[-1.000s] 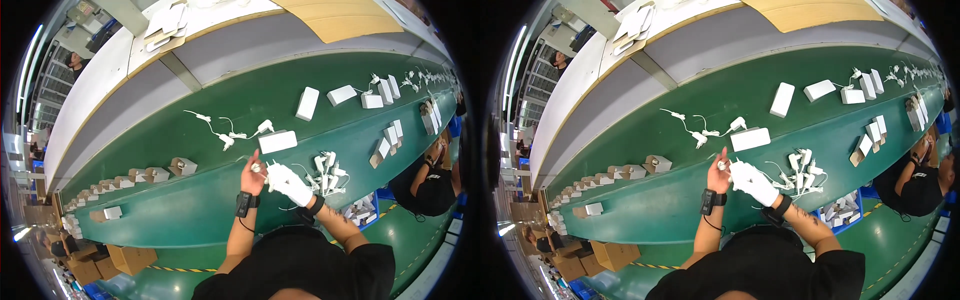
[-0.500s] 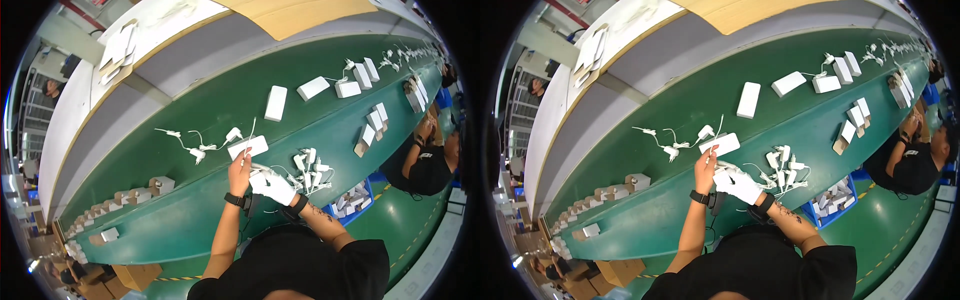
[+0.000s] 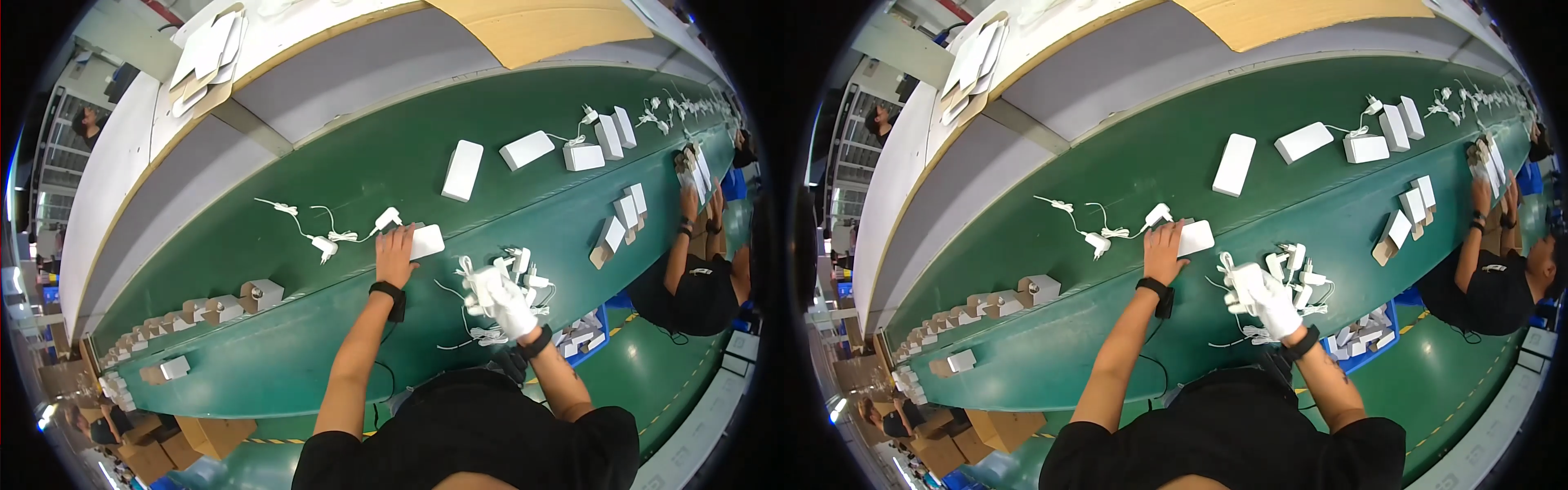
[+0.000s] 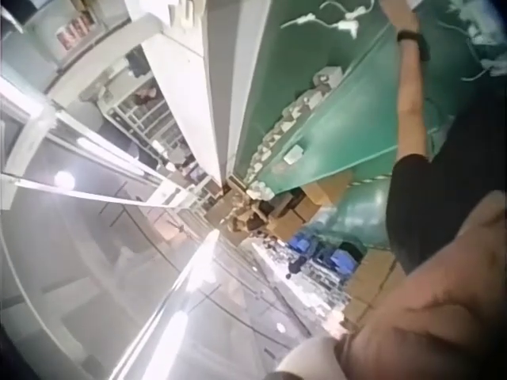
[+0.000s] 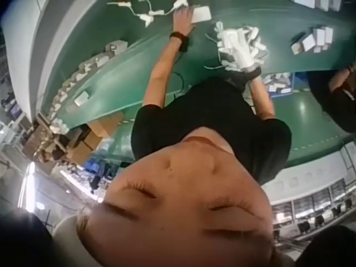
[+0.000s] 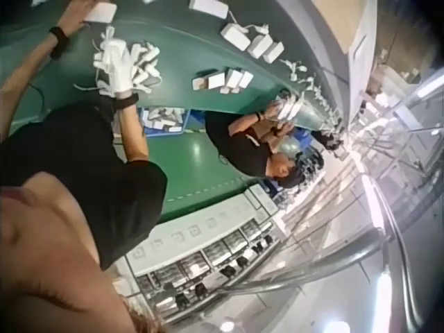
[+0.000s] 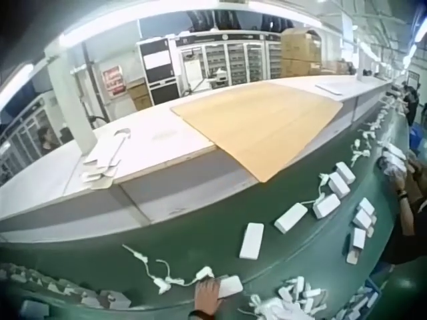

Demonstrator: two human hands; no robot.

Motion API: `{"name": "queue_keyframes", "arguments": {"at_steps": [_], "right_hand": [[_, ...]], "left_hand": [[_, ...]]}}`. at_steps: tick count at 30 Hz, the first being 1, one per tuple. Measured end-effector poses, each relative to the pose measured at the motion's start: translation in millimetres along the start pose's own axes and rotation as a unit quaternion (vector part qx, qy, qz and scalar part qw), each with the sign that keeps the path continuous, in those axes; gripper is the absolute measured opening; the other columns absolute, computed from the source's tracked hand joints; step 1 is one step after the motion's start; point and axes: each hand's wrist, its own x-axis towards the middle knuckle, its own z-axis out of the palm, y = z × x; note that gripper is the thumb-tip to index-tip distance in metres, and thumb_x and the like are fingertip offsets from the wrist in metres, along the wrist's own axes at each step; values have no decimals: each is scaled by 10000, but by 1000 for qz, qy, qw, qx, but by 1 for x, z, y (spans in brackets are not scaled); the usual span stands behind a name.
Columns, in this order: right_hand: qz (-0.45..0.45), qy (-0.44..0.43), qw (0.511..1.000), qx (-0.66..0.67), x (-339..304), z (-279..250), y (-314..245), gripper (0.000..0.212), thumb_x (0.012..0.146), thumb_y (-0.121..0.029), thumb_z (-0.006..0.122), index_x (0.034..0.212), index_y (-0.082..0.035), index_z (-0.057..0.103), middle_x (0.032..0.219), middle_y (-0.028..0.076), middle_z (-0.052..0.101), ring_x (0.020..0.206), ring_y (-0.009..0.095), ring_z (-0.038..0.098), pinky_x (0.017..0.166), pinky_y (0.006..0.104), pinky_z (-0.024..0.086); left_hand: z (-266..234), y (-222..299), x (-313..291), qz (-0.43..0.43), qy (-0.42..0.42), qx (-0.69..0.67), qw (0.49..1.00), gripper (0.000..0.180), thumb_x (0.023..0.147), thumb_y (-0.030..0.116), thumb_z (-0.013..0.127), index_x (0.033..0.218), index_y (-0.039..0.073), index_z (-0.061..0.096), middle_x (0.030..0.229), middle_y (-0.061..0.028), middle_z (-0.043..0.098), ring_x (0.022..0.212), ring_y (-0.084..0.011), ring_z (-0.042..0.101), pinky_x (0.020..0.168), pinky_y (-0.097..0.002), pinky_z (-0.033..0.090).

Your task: The person packages power adapters by hand, picking up an adapter and a cardboard box, inserting the adapter into the box, and placing the filled box onto the conveyor belt. This process is repeated for multiple adapters and boxes.

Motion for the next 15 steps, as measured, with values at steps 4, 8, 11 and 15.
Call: {"name": "queue_keyframes", "arguments": {"at_steps": [4,8,11,15], "right_hand": [[15,-51,999,11,-41,21,-24,526,841,-404,627,1160,0,519,1104,146,582,809,200,618,683,303,547],[-36,-105,994,-26,-67,48,-48,539,831,-406,634,1171,-5,516,1126,166,574,811,197,617,662,292,544],[-12,-100,994,-42,-76,69,-52,532,821,-398,640,1146,4,516,1106,134,570,796,174,609,663,264,533],[17,-151,987,-59,-63,79,-42,507,823,-368,640,1137,10,517,1085,110,574,776,151,603,655,243,523]], "left_hand": [[10,-26,-8,-61,-58,-110,990,742,628,174,794,1272,117,431,1254,-94,436,1209,-284,385,1003,-452,328],[-36,-25,-18,-97,-118,-457,876,775,620,111,799,1283,126,398,1284,-59,430,1246,-227,376,1001,-414,350],[-72,-17,-32,-120,-196,-629,742,797,620,77,798,1295,129,378,1292,-35,429,1256,-185,371,992,-385,371],[-103,0,-44,-94,-205,-640,735,769,639,95,802,1294,124,399,1296,-19,430,1226,-162,405,968,-354,395]]}}
